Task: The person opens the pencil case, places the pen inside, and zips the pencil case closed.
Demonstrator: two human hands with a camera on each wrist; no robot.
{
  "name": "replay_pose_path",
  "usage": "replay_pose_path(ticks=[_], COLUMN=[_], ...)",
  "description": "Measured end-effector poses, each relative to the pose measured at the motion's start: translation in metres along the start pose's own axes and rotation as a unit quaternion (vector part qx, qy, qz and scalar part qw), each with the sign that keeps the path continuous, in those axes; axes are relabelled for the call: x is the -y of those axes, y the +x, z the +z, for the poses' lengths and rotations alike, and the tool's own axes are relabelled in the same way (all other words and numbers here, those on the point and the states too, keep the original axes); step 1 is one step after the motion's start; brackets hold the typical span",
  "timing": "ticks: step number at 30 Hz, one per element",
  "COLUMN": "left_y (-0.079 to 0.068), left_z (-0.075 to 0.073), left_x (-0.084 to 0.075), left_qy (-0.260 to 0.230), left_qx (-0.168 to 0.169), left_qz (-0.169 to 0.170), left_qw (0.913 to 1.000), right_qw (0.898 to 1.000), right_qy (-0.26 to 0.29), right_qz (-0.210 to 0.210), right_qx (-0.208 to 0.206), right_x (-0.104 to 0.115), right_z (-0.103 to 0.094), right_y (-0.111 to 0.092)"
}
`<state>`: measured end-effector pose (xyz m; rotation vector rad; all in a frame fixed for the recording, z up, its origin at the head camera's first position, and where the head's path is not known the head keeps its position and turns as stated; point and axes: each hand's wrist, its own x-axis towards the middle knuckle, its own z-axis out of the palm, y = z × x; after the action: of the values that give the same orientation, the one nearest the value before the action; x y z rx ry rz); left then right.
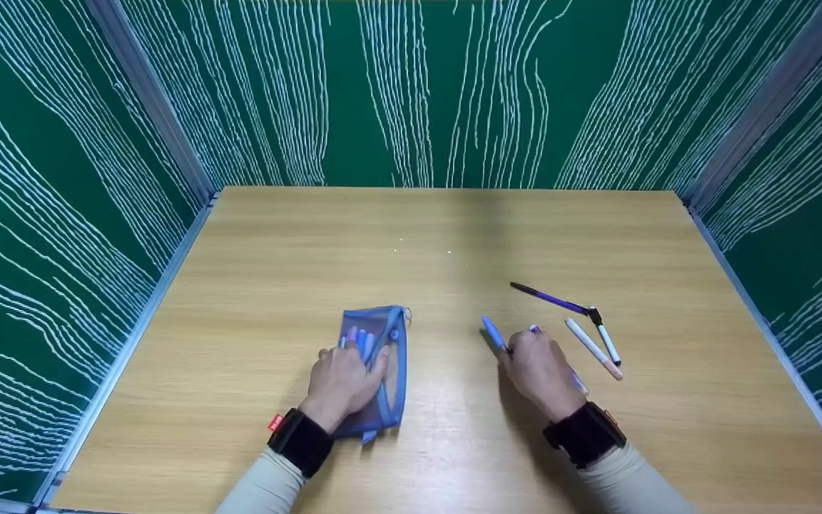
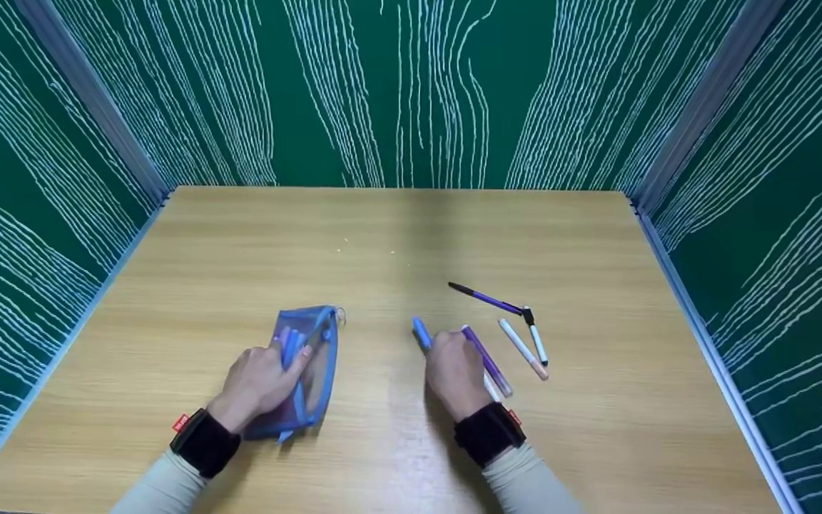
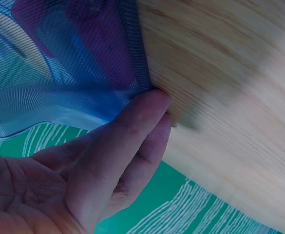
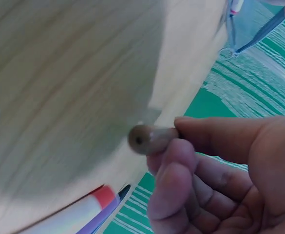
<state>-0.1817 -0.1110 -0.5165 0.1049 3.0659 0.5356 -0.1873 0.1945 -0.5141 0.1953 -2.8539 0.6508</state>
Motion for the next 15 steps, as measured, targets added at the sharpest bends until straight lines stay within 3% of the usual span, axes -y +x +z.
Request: replay_pose_path(ticks=[7, 11, 15], left_y=[0.001, 0.000, 0.000], left_z=[0.001, 0.000, 0.000], left_x=[0.000, 0.000, 0.000], left_qy=[-0.001, -0.001, -0.003], left_qx=[0.005, 0.006, 0.006], left_qz=[-0.004, -0.005, -0.004], left_qw=[1.0000, 1.0000, 1.0000], right_qw=[0.998, 0.993, 0.982], right_qy=[0.060, 0.111, 0.168], right_qz=[-0.006, 0.023, 0.059], right_qx=[-0.010, 0.017, 0.058], right_x=[0.021, 0.032, 0.040], right_z=[0.011, 0.018, 0.022], right_y=[0.001, 0.001, 0.002])
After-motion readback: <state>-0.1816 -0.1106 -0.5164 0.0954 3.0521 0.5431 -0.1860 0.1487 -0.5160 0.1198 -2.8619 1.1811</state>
